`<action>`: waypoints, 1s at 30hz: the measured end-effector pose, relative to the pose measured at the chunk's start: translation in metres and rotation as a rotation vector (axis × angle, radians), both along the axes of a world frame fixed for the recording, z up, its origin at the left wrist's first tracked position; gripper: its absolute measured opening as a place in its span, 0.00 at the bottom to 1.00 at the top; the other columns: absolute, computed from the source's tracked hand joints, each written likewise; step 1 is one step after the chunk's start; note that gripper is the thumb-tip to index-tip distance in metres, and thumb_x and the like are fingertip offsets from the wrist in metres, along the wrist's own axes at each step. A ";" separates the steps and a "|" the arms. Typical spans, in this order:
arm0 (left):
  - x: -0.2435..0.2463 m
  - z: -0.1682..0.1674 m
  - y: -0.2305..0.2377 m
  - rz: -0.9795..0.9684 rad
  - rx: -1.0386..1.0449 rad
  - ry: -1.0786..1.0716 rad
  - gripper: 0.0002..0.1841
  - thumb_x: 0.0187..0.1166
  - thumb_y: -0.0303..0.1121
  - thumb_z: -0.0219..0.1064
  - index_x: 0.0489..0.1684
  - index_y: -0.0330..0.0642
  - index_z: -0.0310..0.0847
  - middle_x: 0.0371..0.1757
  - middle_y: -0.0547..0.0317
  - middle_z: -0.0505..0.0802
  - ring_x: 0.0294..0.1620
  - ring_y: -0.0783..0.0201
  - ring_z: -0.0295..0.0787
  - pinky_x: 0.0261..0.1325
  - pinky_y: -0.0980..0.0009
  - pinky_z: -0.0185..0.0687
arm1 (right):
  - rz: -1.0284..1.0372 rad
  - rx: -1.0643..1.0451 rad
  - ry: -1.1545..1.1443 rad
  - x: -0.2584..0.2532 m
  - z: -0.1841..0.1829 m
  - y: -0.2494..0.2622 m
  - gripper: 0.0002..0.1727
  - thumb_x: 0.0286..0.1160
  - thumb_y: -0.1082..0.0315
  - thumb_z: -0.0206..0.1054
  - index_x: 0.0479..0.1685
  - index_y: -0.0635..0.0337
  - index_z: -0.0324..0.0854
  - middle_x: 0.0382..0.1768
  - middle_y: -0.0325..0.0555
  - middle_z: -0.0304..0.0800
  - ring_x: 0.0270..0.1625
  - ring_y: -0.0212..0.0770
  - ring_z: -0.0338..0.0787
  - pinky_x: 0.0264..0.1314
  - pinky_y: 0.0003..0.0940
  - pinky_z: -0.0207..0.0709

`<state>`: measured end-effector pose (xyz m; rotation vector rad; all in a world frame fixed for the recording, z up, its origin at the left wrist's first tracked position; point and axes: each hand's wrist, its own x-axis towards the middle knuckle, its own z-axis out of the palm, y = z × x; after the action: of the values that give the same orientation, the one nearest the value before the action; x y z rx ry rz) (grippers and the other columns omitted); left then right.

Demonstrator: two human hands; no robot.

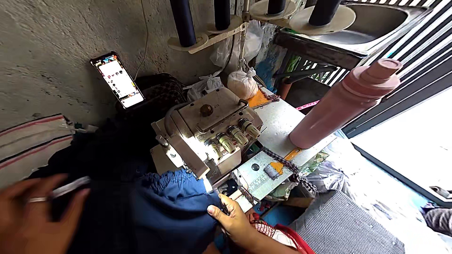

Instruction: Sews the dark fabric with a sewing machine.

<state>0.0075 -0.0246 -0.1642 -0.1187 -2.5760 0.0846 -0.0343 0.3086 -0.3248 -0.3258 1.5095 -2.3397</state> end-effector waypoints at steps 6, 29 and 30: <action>-0.026 -0.071 0.172 -0.206 0.135 -0.050 0.16 0.83 0.40 0.61 0.39 0.48 0.97 0.39 0.58 0.97 0.42 0.56 0.93 0.49 0.60 0.82 | 0.223 0.067 -0.097 -0.003 0.011 0.018 0.06 0.88 0.67 0.59 0.49 0.59 0.78 0.26 0.29 0.82 0.16 0.20 0.76 0.21 0.18 0.76; -0.005 -0.074 0.212 0.131 0.208 -0.047 0.16 0.87 0.34 0.51 0.42 0.30 0.83 0.33 0.43 0.91 0.30 0.49 0.90 0.31 0.58 0.81 | 0.212 -0.139 -0.466 0.008 0.034 -0.001 0.17 0.77 0.71 0.71 0.60 0.59 0.72 0.32 0.39 0.92 0.19 0.25 0.85 0.16 0.17 0.75; -0.009 -0.071 0.211 0.111 0.183 -0.052 0.19 0.85 0.41 0.57 0.42 0.31 0.85 0.32 0.44 0.92 0.29 0.50 0.91 0.30 0.57 0.81 | 0.202 -0.150 -0.478 0.010 0.034 -0.004 0.15 0.76 0.72 0.71 0.57 0.60 0.74 0.29 0.40 0.92 0.19 0.25 0.86 0.16 0.17 0.74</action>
<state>-0.0011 0.1869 -0.2350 0.0917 -2.6268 -0.1150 -0.0243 0.3044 -0.2908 0.0480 1.0294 -2.1702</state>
